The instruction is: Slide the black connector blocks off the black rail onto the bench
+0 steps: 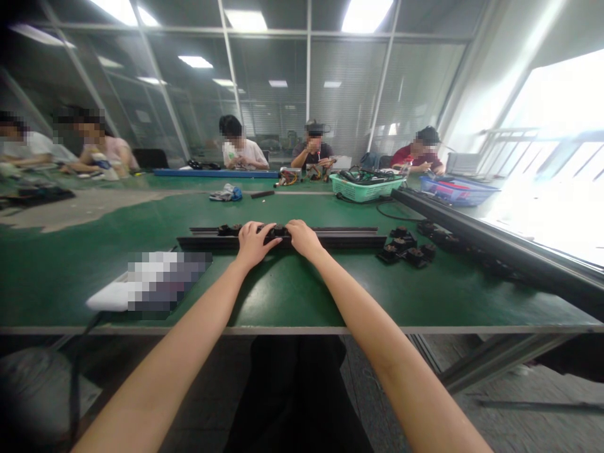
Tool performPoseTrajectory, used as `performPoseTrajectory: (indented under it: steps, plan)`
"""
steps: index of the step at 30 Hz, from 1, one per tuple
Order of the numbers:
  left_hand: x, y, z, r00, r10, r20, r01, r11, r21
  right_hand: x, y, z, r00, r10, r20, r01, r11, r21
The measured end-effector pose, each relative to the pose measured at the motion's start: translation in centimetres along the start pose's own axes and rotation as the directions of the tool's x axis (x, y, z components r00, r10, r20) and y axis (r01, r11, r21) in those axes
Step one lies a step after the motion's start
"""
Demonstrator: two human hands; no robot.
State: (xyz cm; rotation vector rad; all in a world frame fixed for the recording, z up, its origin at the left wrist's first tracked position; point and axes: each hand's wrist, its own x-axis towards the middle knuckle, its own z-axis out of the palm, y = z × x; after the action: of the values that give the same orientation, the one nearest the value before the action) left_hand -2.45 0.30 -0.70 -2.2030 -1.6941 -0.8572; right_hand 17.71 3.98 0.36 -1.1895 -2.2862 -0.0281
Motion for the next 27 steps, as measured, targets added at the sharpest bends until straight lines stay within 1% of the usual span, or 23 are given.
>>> performPoseTrajectory:
  steps: [4, 17, 27]
  plan:
    - [0.0, 0.0, -0.1, 1.000, 0.000, 0.000, 0.000, 1.000, 0.007, -0.2, 0.0, 0.0, 1.000, -0.010, 0.000, 0.010, 1.000, -0.002]
    - [-0.1, 0.1, -0.1, 1.000, -0.002, 0.006, 0.002, 1.000, 0.018, -0.7, 0.5, -0.4, 1.000, 0.019, -0.006, -0.019, 1.000, -0.015]
    - [0.0, 0.0, -0.1, 1.000, -0.002, 0.004, 0.002, 1.000, 0.010, -0.9, 0.7, -1.0, 1.000, 0.013, 0.001, -0.013, 1.000, 0.013]
